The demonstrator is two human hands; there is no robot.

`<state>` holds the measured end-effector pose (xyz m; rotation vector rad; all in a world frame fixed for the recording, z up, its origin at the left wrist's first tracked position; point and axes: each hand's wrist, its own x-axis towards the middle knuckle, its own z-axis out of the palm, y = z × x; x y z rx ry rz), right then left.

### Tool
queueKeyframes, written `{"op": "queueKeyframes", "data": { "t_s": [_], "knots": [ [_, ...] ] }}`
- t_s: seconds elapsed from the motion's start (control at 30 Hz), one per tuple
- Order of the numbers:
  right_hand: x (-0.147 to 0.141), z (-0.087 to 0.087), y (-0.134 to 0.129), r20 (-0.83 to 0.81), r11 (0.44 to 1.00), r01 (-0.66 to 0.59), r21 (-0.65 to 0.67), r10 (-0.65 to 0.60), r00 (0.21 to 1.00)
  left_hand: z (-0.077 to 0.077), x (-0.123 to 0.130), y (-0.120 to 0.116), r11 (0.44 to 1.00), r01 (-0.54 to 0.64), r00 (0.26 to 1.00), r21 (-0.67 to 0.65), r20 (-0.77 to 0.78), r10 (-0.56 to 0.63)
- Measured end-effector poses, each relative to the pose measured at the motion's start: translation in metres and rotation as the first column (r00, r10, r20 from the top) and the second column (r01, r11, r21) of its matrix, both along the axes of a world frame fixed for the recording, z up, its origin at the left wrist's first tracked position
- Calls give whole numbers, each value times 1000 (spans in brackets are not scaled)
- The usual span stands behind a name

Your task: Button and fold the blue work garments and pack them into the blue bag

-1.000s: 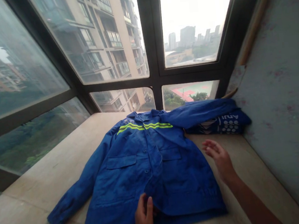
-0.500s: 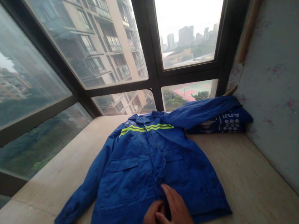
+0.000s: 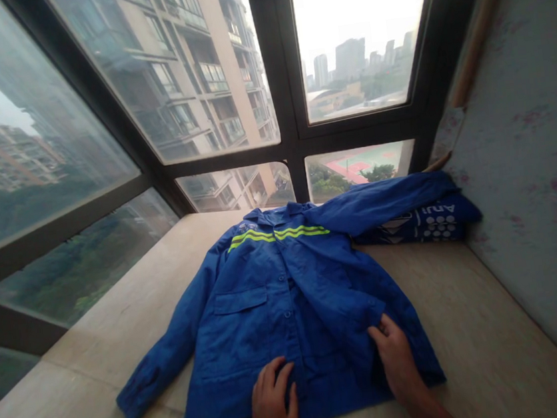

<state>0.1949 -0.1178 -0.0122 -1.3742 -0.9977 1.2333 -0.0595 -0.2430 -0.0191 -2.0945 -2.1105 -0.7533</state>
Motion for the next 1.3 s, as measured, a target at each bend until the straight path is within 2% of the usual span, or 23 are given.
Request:
{"op": "queueKeyframes", "data": {
  "t_s": [0.07,0.13,0.17,0.23,0.27,0.33,0.37,0.4,0.5,0.63,0.7,0.73,0.8,0.87,0.93,1.03,1.13,1.23,1.3],
  "knots": [
    [11,18,8,26,997,44,62,-45,999,-2,10,1,1000,-26,1000,-2,-1,26],
    [9,35,9,154,972,59,227,-96,983,-3,20,2,998,-53,999,-16,1,54],
    [3,41,5,239,942,25,336,-111,965,-3,24,2,998,-59,998,-28,3,59],
    [-17,46,-8,434,839,-181,513,-71,898,-5,30,3,997,-47,999,-54,8,47],
    [-29,44,-16,537,773,-330,542,-18,843,-6,32,3,997,-33,999,-66,10,34],
    [-51,33,-35,716,650,-590,479,100,691,-9,33,3,997,-20,1000,-70,11,21],
    [-60,25,-43,772,622,-656,427,127,622,-9,32,3,997,-26,1000,-67,10,26],
    [-66,18,-51,808,620,-685,383,136,574,-10,31,3,998,-31,999,-62,11,32],
    [-70,1,-64,832,660,-692,291,183,524,-8,30,2,998,-34,999,-61,36,36],
    [-61,2,-62,781,658,-706,262,286,556,-1,30,2,997,-5,995,-77,102,13],
    [-58,3,-57,700,656,-690,306,335,630,1,30,3,997,4,991,-83,130,7],
    [-57,4,-53,627,673,-661,330,367,687,3,30,4,996,7,990,-90,143,6],
    [-52,3,-46,418,772,-541,334,393,819,6,29,7,993,2,987,-117,163,17],
    [-45,1,-38,166,900,-361,244,328,930,12,28,12,988,-11,983,-156,180,39],
    [-36,0,-31,-71,973,-203,113,212,975,21,27,22,980,-35,977,-198,198,75],
    [-25,-4,-26,-324,996,-83,-24,71,943,38,26,48,957,-90,969,-275,196,148],
    [-22,-9,-25,-440,995,-46,-85,4,898,49,28,79,927,-145,972,-346,125,198],
    [-23,-15,-24,-472,995,-51,-85,5,882,47,32,104,912,-166,976,-375,69,206],
    [-21,-21,-23,-374,997,-23,-74,-6,927,39,34,113,915,-172,974,-365,77,214]
  ]
}}
